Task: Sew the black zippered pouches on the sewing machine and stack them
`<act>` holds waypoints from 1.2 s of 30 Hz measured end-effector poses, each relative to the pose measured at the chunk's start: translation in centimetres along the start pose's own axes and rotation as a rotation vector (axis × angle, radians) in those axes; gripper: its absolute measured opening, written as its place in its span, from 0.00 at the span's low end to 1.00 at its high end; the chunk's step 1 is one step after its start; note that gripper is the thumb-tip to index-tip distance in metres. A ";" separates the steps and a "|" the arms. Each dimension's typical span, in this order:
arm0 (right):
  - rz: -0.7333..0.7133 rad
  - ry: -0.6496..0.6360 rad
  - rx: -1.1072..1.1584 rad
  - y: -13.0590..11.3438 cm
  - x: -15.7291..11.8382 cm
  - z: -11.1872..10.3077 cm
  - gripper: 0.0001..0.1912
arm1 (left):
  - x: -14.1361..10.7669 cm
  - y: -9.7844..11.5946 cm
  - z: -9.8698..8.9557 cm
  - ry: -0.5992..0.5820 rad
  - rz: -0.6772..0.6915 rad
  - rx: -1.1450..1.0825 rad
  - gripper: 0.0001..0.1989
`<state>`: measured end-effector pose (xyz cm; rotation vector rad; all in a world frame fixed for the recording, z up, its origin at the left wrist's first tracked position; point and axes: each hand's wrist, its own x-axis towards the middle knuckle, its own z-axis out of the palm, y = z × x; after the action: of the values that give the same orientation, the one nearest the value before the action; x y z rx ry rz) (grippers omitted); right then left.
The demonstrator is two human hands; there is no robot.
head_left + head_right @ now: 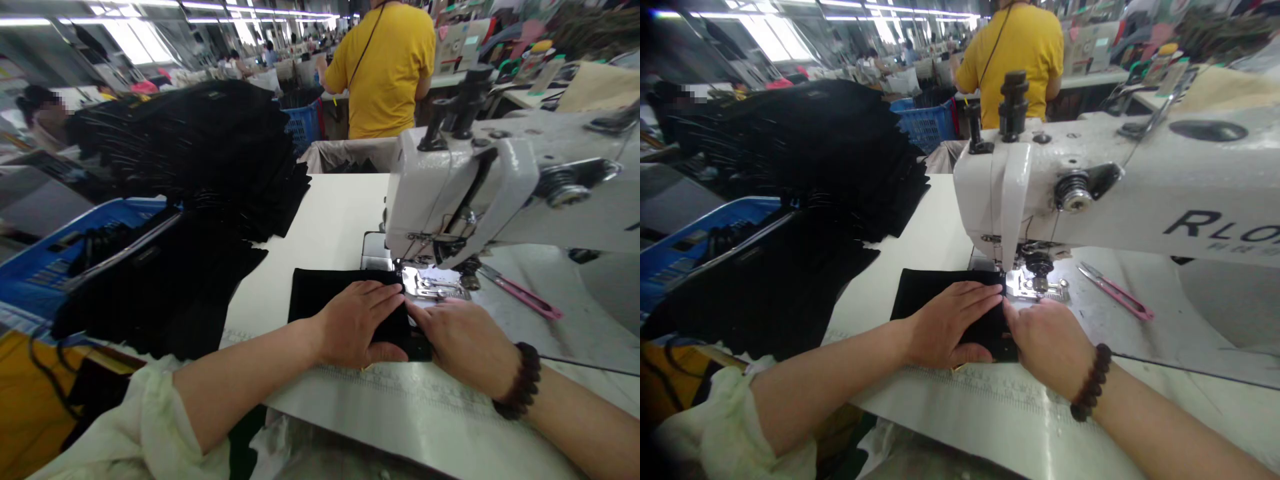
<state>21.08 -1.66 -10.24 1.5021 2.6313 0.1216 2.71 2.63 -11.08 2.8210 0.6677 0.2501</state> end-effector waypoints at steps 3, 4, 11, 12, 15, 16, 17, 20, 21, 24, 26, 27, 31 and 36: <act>-0.002 0.007 -0.003 -0.2 0.0 0.0 0.15 | -0.3 -0.2 0.1 -0.023 -0.021 -0.010 0.37; -0.004 0.011 -0.005 -0.3 0.1 0.0 0.14 | -0.3 -0.2 0.0 -0.031 -0.029 -0.007 0.37; -0.017 0.050 -0.026 -0.4 0.0 0.3 0.13 | -0.3 -0.4 -0.4 -0.039 -0.014 0.027 0.36; -0.016 0.055 -0.022 -0.4 0.0 0.4 0.13 | -0.3 -0.4 -0.3 -0.033 -0.011 0.027 0.36; -0.016 0.089 0.010 -0.2 -0.2 0.9 0.15 | -0.2 -0.4 -0.2 -0.013 -0.015 0.011 0.35; -0.017 0.098 0.031 -0.1 -0.3 1.0 0.16 | -0.3 -0.5 -0.2 -0.003 -0.022 0.001 0.35; -0.018 0.100 0.055 0.0 -0.4 1.2 0.16 | -0.3 -0.5 -0.2 0.008 -0.030 -0.012 0.35; -0.019 0.071 0.108 0.0 -0.6 1.3 0.13 | -0.4 -0.6 -0.2 0.043 -0.037 -0.060 0.34; -0.019 0.061 0.116 0.0 -0.6 1.3 0.12 | -0.4 -0.7 -0.1 0.051 -0.038 -0.072 0.34; -0.024 0.060 0.122 -0.1 -0.7 1.3 0.11 | -0.5 -0.7 -0.1 0.054 -0.044 -0.072 0.34; -0.049 0.091 0.132 -0.1 -0.8 1.4 0.09 | -0.5 -0.6 0.0 0.033 -0.044 -0.045 0.33; -0.073 0.115 0.142 -0.1 -0.9 1.4 0.09 | -0.4 -0.4 -0.1 0.017 -0.042 -0.025 0.32; -0.165 0.199 0.180 -0.1 -1.2 1.3 0.10 | -0.3 0.1 -0.2 -0.036 -0.036 0.056 0.32; -0.153 0.216 0.171 0.0 -1.3 1.2 0.12 | -0.2 0.2 -0.4 -0.051 -0.038 0.101 0.34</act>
<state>21.90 -2.82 -11.38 1.3997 2.9867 0.0495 2.55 2.39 -10.70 2.8958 0.7420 0.1410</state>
